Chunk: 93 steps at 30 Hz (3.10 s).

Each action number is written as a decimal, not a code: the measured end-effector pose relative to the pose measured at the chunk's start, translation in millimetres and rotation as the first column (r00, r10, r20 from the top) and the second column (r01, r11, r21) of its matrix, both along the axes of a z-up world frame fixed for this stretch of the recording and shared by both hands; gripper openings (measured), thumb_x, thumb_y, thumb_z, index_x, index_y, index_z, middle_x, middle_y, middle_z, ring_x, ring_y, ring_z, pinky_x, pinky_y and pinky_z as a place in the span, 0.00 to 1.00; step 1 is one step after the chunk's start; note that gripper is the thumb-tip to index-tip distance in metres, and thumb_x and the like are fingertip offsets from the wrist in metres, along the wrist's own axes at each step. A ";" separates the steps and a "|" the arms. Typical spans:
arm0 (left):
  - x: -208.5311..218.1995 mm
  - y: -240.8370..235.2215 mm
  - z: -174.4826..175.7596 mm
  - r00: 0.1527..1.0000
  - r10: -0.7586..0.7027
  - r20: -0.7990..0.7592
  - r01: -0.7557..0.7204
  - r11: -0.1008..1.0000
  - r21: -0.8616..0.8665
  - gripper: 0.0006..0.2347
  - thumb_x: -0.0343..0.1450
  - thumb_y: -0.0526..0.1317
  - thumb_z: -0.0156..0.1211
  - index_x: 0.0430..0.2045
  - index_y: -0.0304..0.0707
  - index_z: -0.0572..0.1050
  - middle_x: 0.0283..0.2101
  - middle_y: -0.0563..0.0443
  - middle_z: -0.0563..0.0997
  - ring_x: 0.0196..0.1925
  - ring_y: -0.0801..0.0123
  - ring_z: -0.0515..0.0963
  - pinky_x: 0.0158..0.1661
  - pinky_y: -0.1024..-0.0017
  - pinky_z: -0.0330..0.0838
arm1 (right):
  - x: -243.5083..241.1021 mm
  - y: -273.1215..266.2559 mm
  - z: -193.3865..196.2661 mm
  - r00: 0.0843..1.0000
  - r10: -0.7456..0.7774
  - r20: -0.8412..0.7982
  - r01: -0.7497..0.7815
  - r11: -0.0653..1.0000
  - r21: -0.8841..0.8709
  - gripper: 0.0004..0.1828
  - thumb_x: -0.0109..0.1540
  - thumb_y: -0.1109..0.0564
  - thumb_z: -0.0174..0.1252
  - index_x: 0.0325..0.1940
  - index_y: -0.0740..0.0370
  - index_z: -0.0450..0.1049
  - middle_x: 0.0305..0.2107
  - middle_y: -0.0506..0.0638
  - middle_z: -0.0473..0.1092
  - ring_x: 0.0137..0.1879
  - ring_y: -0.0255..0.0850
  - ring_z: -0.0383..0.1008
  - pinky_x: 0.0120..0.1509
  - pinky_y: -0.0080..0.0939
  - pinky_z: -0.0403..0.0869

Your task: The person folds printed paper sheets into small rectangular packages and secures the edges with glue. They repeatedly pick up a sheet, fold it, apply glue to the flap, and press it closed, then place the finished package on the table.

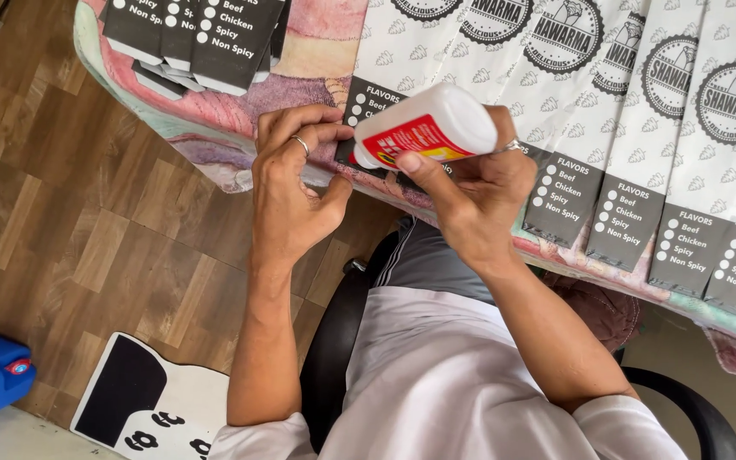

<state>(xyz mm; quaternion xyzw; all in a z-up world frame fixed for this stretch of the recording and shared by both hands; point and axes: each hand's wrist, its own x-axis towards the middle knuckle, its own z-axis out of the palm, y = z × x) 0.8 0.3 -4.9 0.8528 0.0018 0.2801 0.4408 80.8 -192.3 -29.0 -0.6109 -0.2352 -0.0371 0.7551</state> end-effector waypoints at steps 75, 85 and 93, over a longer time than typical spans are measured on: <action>61.4 -440.1 -19.5 0.709 -0.702 0.071 0.643 0.684 0.346 0.04 0.73 0.24 0.56 0.28 0.18 0.75 0.45 0.33 0.74 0.48 0.50 0.82 0.64 0.52 0.68 | -53.0 -434.4 5.6 0.780 -0.387 0.491 0.611 0.637 -0.469 0.01 0.63 0.72 0.64 0.37 0.76 0.80 0.42 0.64 0.76 0.47 0.54 0.81 0.49 0.51 0.80; 74.3 -438.0 -21.9 0.718 -0.686 -0.115 0.696 0.712 0.098 0.09 0.66 0.25 0.64 0.20 0.31 0.69 0.39 0.46 0.70 0.53 0.51 0.77 0.58 0.51 0.69 | -50.3 -426.5 12.0 0.797 -0.516 0.313 0.604 0.669 -0.434 0.08 0.58 0.73 0.71 0.35 0.73 0.76 0.40 0.61 0.74 0.47 0.51 0.79 0.51 0.48 0.78; 74.4 -434.3 -13.5 0.692 -0.706 -0.152 0.713 0.701 -0.011 0.12 0.64 0.22 0.65 0.21 0.34 0.66 0.37 0.49 0.71 0.53 0.51 0.78 0.56 0.54 0.71 | -54.8 -413.6 6.9 0.722 -0.597 0.349 0.688 0.567 -0.453 0.11 0.64 0.69 0.70 0.41 0.73 0.72 0.40 0.62 0.72 0.47 0.55 0.77 0.52 0.49 0.75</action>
